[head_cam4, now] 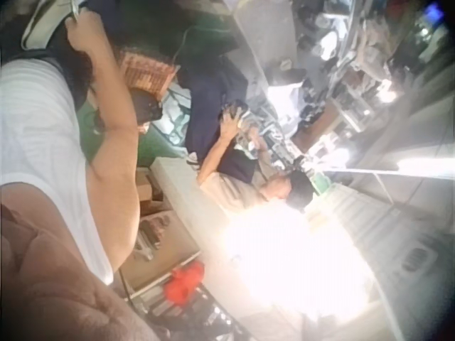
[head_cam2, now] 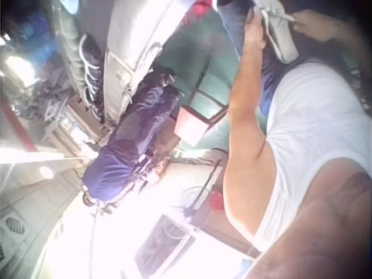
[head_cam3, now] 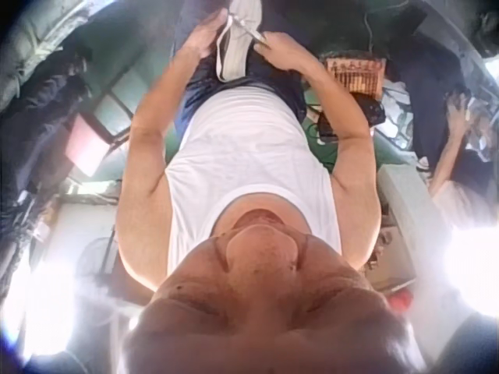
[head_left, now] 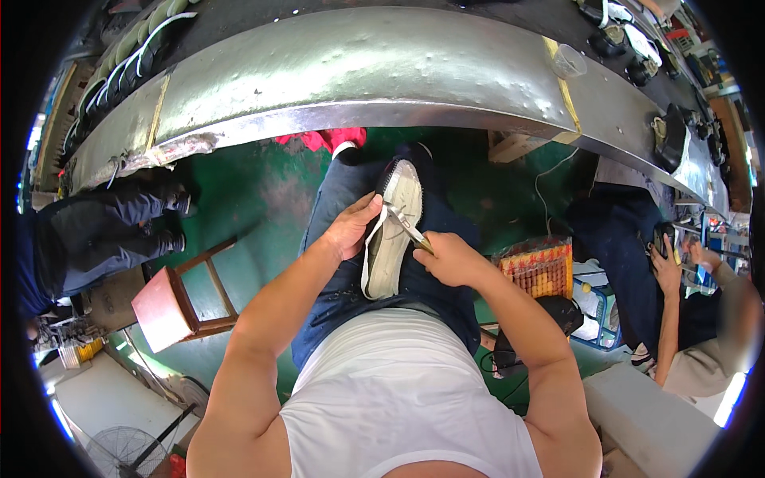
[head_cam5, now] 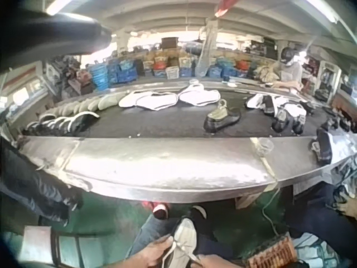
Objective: Pulling the upper of a shoe tight over a last and trimming excess material using pliers and scissors.
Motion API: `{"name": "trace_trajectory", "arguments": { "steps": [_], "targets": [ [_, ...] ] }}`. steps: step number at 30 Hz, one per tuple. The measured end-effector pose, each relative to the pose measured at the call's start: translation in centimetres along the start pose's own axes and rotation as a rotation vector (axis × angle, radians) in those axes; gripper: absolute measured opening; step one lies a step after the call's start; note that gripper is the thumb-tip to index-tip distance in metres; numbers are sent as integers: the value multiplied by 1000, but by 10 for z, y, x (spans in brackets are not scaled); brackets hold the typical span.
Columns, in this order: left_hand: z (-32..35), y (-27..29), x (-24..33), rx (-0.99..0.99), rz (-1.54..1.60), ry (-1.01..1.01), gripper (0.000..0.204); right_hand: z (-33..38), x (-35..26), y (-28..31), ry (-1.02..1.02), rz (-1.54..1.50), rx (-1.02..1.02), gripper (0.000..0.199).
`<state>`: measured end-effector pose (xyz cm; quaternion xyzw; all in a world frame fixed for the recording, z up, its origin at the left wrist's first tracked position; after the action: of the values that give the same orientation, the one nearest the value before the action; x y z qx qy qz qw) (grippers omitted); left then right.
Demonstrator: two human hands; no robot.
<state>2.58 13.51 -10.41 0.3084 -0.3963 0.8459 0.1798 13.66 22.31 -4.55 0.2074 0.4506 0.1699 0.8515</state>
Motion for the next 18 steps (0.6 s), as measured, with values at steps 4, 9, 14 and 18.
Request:
{"name": "trace_trajectory", "arguments": {
  "steps": [4, 9, 14, 18],
  "targets": [
    [-1, -8, -7, -10, 50, 45, 55, 4, 27, -42, -346, -752, -227, 25],
    [-8, -19, -13, -36, -89, 113, 69, 17, 47, -60, -360, -1087, -269, 24],
    [-22, 6, -14, 135, -380, 65, 101, 44, 55, -18, -425, -1032, -465, 31],
    [-23, -10, -14, 86, -482, 114, 103, 21, 33, 50, -162, -508, -55, 35]
  ]
}}
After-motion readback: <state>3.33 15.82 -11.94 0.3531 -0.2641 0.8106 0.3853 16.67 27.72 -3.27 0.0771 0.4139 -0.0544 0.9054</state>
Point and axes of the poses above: each hand's wrist, its own z-axis away from the middle knuckle, its own y-axis out of the back of the hand, x = y × z, the point moved 10 cm from there along -z, towards the middle knuckle, and after that the axes turned 9 degrees about -y, right-handed, at the moved point
